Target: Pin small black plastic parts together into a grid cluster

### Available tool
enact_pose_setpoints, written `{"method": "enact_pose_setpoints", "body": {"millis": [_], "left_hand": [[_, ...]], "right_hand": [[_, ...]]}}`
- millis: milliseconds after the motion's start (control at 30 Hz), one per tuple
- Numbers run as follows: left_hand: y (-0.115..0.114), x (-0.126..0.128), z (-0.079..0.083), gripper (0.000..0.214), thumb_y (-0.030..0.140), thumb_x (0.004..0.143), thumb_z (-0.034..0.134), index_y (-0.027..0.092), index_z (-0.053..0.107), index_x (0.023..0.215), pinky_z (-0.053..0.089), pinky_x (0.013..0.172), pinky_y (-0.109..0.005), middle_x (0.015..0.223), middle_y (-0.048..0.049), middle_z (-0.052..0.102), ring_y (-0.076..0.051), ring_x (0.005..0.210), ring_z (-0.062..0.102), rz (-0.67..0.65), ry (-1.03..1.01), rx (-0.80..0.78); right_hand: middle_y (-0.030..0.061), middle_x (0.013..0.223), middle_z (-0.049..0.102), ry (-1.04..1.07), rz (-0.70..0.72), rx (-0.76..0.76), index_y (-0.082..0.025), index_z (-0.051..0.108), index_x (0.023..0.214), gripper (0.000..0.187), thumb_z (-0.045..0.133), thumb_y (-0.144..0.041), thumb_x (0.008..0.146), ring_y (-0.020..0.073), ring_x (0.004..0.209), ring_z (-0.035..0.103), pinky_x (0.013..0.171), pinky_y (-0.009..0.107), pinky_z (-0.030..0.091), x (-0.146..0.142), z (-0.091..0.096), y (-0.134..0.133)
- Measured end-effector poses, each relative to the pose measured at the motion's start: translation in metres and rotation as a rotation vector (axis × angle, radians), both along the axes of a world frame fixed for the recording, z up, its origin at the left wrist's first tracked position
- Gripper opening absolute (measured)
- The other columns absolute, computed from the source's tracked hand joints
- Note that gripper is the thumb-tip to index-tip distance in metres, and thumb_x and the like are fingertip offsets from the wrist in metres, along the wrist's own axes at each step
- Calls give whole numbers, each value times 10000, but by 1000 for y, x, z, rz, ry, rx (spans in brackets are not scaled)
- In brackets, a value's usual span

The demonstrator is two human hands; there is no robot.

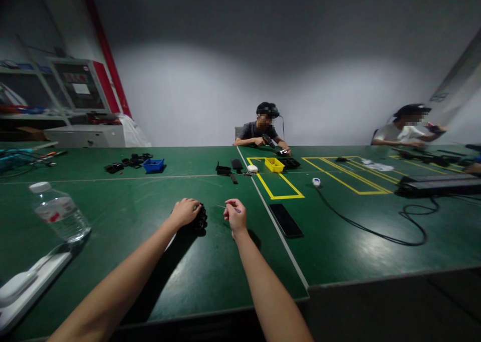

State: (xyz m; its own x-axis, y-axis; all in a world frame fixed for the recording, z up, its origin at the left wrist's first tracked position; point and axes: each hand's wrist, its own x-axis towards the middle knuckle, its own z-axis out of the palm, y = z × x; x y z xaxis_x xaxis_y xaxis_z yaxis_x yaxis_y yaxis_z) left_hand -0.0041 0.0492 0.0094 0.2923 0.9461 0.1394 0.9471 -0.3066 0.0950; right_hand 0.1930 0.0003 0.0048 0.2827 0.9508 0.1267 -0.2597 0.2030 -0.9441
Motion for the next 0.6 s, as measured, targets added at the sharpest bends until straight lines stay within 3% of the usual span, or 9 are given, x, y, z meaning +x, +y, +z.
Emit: {"method": "enact_pose_setpoints", "body": {"millis": [267,433,600], "left_hand": [[6,1,2,423,470,954,347,256,712,968,436,865,-423,1079,-95,698,-279,1032,606,-7,-10,-55],[-6,3,6,328,415,940,421,255,691,1035,436,898,-386,1140,-69,683,-258,1074,585,-3,-140,114],[-27,10,5,226,314,866,575,259,683,1056,427,949,-349,1190,-31,669,-224,1132,561,-88,-285,241]], "right_hand": [[-69,490,539,9,-2,8,-181,576,781,147,606,-267,666,74,398,455,366,165,342,2,-1,1],[-71,483,543,23,-23,7,-181,563,798,163,613,-272,673,71,386,454,358,158,336,2,-3,3],[-77,500,556,25,-58,16,-192,541,826,205,645,-302,689,62,361,448,334,144,303,5,-5,6]]}}
